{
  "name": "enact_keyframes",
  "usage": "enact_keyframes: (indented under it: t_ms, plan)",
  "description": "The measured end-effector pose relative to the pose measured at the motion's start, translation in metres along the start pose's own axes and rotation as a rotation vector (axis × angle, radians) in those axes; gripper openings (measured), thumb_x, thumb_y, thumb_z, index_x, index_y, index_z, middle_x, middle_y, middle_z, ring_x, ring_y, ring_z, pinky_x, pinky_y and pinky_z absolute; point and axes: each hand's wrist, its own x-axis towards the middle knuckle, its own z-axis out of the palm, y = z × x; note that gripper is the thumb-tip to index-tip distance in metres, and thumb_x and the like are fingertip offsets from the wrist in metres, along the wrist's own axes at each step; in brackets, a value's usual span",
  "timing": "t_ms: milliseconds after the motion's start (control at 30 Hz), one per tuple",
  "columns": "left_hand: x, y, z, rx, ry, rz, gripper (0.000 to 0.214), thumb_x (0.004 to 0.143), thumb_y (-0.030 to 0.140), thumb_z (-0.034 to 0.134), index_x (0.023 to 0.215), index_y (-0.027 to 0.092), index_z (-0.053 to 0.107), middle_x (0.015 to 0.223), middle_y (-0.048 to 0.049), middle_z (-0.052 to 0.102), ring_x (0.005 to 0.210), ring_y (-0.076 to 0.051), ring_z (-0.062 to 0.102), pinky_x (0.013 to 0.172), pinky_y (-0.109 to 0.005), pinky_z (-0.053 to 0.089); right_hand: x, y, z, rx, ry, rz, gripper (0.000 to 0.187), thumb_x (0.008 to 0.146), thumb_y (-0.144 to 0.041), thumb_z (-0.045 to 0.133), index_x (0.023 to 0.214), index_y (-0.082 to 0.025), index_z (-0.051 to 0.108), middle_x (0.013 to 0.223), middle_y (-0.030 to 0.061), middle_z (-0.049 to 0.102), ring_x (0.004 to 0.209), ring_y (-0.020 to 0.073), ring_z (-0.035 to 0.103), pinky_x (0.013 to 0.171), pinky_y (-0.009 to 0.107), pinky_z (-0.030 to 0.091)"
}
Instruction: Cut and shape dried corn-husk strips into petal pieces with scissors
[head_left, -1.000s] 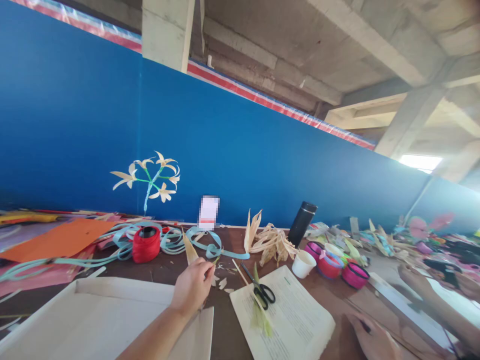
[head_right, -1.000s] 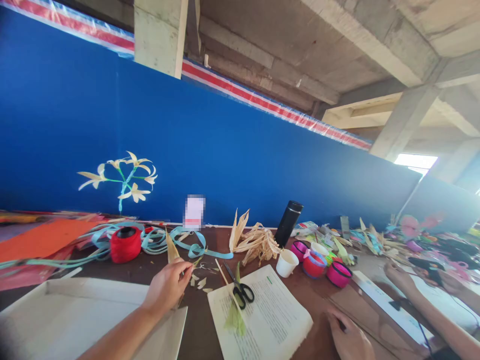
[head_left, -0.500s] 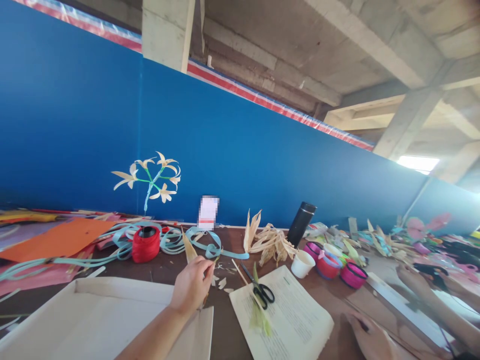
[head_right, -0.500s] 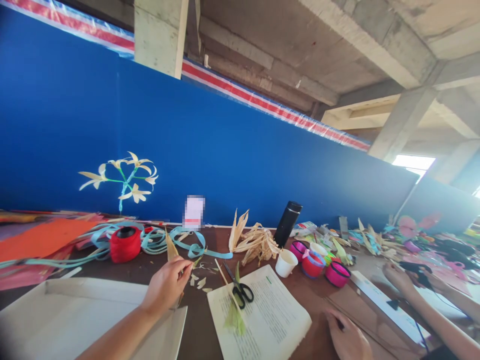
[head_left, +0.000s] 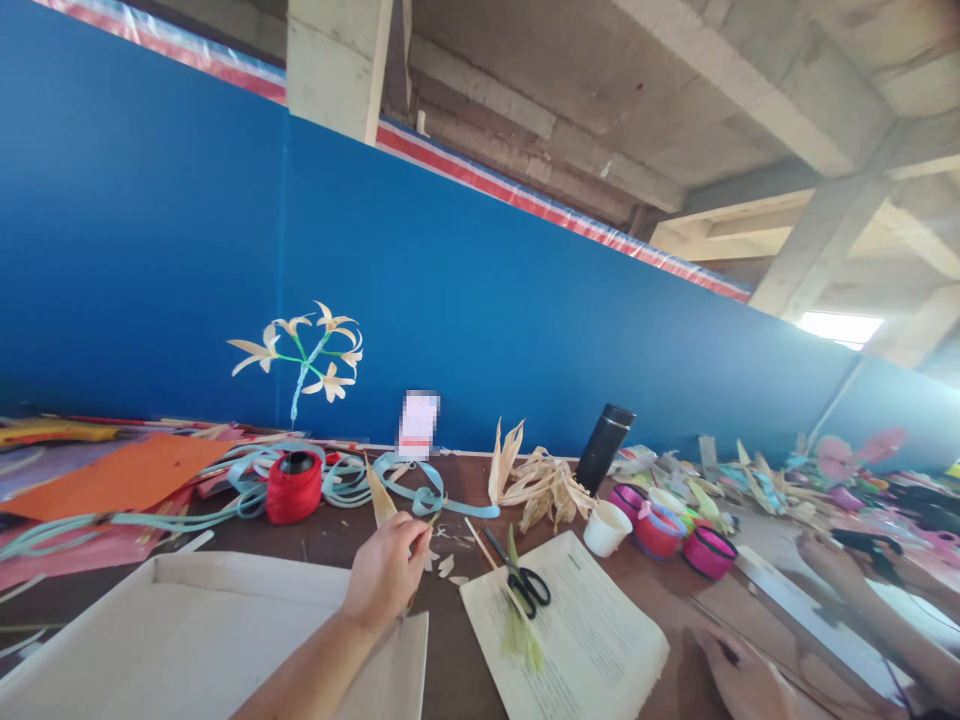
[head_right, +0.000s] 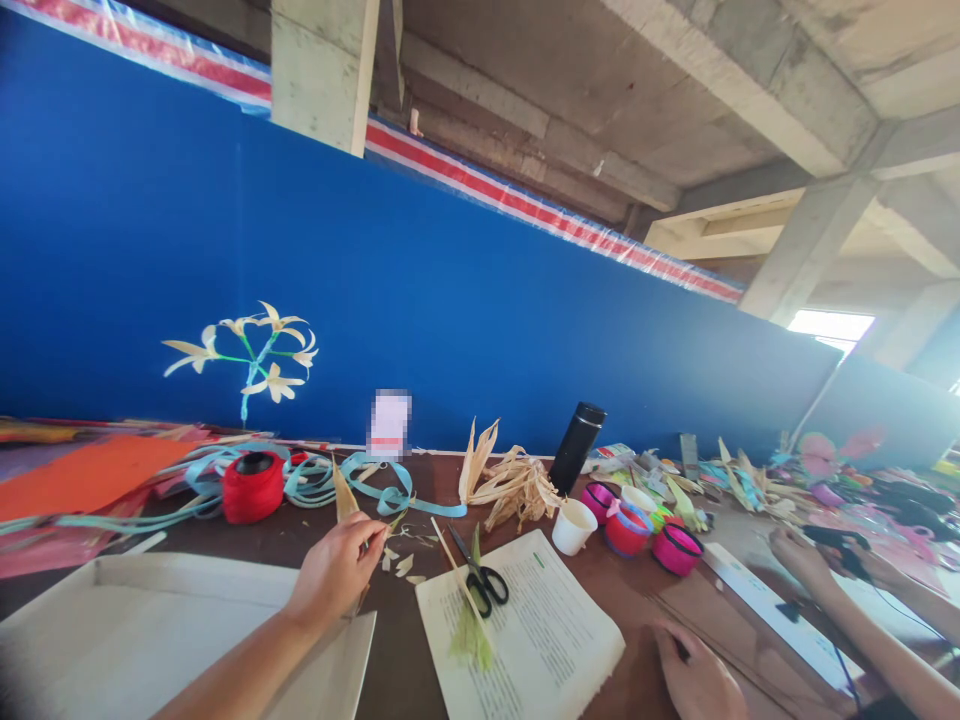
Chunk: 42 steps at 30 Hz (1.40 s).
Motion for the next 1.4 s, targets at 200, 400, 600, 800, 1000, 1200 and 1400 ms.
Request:
enact_keyframes:
  t_ms: [200,400,600,800,1000,1200,1400]
  plan:
    - [-0.001,0.000,0.001,0.011,-0.006,-0.003,0.029,0.086,0.030,0.034,0.079,0.022,0.061,0.077,-0.0005,0.057,0.071,-0.011,0.055,0.063,-0.019,0.036,0.001,0.002,0.001,-0.017,-0.035,0.011,0.045,0.076,-0.047,0.034,0.098,-0.025,0.066,0.106,0.0051,0.066,0.098,0.0288,0.059,0.081,0.037,0.045]
    - [-0.001,0.002,-0.001,0.002,-0.021,-0.028,0.027,0.085,0.029,0.037,0.078,0.023,0.062,0.077,-0.0007,0.058,0.072,-0.011,0.056,0.064,-0.018,0.037,0.002,0.000,0.001,-0.003,-0.010,-0.017,0.044,0.075,-0.046,0.034,0.093,-0.025,0.068,0.105,0.0048,0.067,0.100,0.0285,0.058,0.083,0.037,0.045]
    - [-0.001,0.004,-0.003,-0.005,-0.033,-0.034,0.027,0.085,0.029,0.037,0.079,0.022,0.062,0.077,-0.0009,0.058,0.072,-0.011,0.056,0.064,-0.018,0.037,-0.005,-0.009,-0.007,-0.021,-0.030,0.012,0.045,0.075,-0.047,0.034,0.096,-0.025,0.067,0.100,0.0055,0.068,0.094,0.0286,0.061,0.078,0.036,0.047]
    - [-0.001,0.000,0.000,-0.011,-0.028,-0.002,0.027,0.086,0.028,0.036,0.078,0.022,0.061,0.076,-0.0004,0.057,0.071,-0.011,0.055,0.063,-0.019,0.036,-0.004,-0.007,-0.006,-0.031,-0.001,-0.004,0.042,0.076,-0.044,0.035,0.094,-0.026,0.068,0.100,0.0041,0.069,0.095,0.0278,0.061,0.079,0.035,0.047]
    - [-0.001,-0.001,0.001,-0.005,-0.026,0.009,0.027,0.086,0.027,0.035,0.078,0.022,0.060,0.076,-0.0001,0.056,0.070,-0.011,0.055,0.063,-0.019,0.035,-0.007,-0.010,-0.008,-0.019,-0.017,0.004,0.043,0.076,-0.046,0.035,0.096,-0.026,0.067,0.102,0.0044,0.068,0.096,0.0283,0.061,0.078,0.036,0.047]
    - [-0.002,-0.001,0.001,0.009,-0.032,0.015,0.028,0.087,0.028,0.033,0.078,0.022,0.059,0.077,-0.0001,0.056,0.070,-0.011,0.055,0.061,-0.019,0.035,-0.007,-0.011,-0.008,-0.021,-0.037,0.022,0.044,0.076,-0.046,0.035,0.098,-0.025,0.067,0.105,0.0049,0.066,0.097,0.0282,0.060,0.078,0.035,0.046]
    - [-0.002,-0.001,0.002,0.026,-0.039,0.018,0.029,0.086,0.030,0.033,0.081,0.023,0.060,0.078,0.0002,0.056,0.070,-0.011,0.055,0.062,-0.019,0.036,-0.012,-0.017,-0.011,-0.005,-0.014,0.006,0.040,0.078,-0.045,0.035,0.098,-0.027,0.065,0.102,0.0033,0.068,0.096,0.0266,0.061,0.075,0.032,0.046]
